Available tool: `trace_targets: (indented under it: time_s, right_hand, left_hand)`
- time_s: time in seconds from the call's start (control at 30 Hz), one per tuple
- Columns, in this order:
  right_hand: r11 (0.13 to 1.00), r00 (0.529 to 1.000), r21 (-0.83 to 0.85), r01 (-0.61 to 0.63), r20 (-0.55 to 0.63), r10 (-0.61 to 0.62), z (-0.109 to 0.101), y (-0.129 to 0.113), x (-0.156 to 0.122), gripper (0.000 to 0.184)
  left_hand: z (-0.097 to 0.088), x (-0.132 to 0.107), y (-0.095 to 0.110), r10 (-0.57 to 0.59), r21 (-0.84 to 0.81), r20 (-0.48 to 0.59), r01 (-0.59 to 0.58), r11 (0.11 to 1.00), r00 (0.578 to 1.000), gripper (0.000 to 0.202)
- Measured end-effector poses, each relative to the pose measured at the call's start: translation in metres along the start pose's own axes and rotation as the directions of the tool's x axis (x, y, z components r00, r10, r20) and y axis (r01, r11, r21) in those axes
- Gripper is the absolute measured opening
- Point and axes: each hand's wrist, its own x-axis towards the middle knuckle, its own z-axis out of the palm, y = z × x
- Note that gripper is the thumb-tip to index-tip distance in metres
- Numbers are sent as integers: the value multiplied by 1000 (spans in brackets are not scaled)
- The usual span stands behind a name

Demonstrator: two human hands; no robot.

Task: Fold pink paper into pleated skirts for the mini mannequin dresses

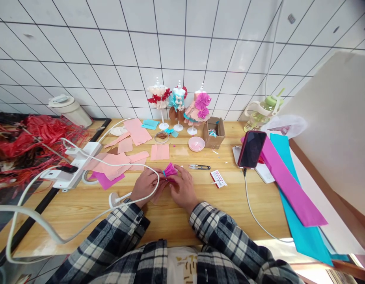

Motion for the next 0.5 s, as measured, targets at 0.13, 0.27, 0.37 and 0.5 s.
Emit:
trace_targets:
  time_s: [0.13, 0.27, 0.37, 0.5]
  right_hand:
    - [999, 1000, 33, -1, 0, 1, 2, 4, 1, 33]
    - [998, 1000, 63, 19, -12, -18, 5, 10, 0, 33]
    - [998, 999, 61, 34, -13, -33, 6, 12, -1, 39]
    - [997, 999, 66, 38, -23, -37, 6, 13, -2, 42]
  left_hand:
    - [3, -2, -1, -23, -6, -13, 23, 1000, 1000, 19]
    - [4, -3, -1, -48, 8, -10, 48, 999, 999, 20]
    - [4, -2, -1, -36, 48, -13, 37, 998, 999, 20]
    - [4, -1, -3, 16, 81, 10, -16, 997, 1000, 19]
